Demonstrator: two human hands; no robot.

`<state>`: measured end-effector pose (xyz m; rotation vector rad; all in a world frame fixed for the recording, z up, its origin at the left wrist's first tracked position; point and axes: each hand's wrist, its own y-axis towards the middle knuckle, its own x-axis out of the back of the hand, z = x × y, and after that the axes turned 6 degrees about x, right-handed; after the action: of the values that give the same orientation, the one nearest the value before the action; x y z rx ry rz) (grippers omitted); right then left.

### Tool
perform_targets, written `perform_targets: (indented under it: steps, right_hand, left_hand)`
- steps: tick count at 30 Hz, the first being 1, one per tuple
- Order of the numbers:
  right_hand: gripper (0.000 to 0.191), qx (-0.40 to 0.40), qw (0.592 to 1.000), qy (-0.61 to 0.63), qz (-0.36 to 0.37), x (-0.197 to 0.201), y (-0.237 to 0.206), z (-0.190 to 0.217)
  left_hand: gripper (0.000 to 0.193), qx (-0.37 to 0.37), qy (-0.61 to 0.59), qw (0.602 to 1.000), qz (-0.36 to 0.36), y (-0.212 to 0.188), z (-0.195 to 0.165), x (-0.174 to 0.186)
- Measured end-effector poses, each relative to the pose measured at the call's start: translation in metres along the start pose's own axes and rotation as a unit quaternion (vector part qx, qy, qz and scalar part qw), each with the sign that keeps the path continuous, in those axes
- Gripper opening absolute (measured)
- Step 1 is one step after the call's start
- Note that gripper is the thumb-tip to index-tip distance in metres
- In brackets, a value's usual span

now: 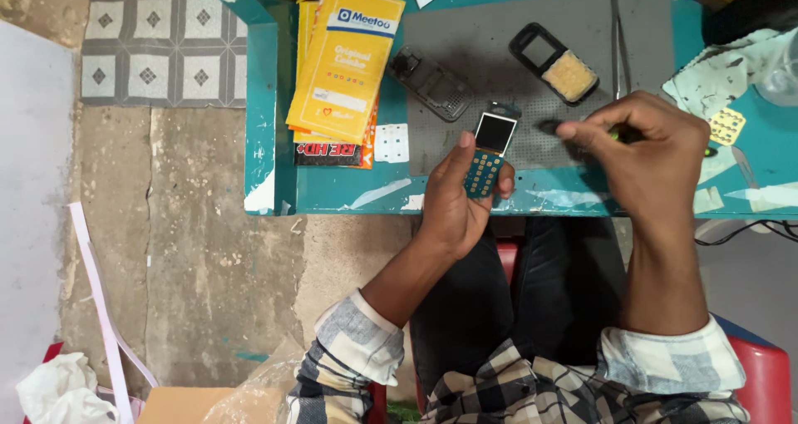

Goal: The person disassembles a small mobile phone, removes the battery and SIM card, and cleans the internal components using a brush and a spray bottle. They then reassemble the phone and test it.

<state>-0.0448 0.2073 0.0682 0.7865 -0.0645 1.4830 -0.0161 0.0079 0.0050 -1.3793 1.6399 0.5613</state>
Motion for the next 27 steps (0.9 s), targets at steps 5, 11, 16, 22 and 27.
perform_targets:
  steps: [5, 11, 16, 22, 27]
  right_hand:
    - [0.020, 0.134, 0.988, -0.002, 0.076, 0.005, 0.009, 0.000]
    - [0.027, 0.199, 0.964, -0.125, 0.128, 0.009, 0.021, 0.006]
    - [0.031, 0.247, 0.936, -0.206, 0.145, 0.014, 0.028, 0.003]
    - [0.033, 0.280, 0.902, -0.264, 0.196, 0.026, 0.036, 0.005]
    - [0.032, 0.324, 0.884, -0.264, 0.208, 0.027, 0.038, 0.007]
  left_hand:
    - [0.045, 0.015, 0.011, 1.000, 0.005, -0.001, -0.003, 0.001]
    - [0.045, 0.042, 0.008, 0.999, 0.001, -0.001, -0.003, 0.001]
    - [0.043, 0.042, 0.038, 0.998, 0.012, -0.001, -0.002, 0.001]
    - [0.041, 0.042, 0.065, 0.997, 0.016, 0.000, -0.001, 0.001]
    - [0.042, 0.051, 0.072, 0.996, 0.018, -0.001, -0.002, -0.001]
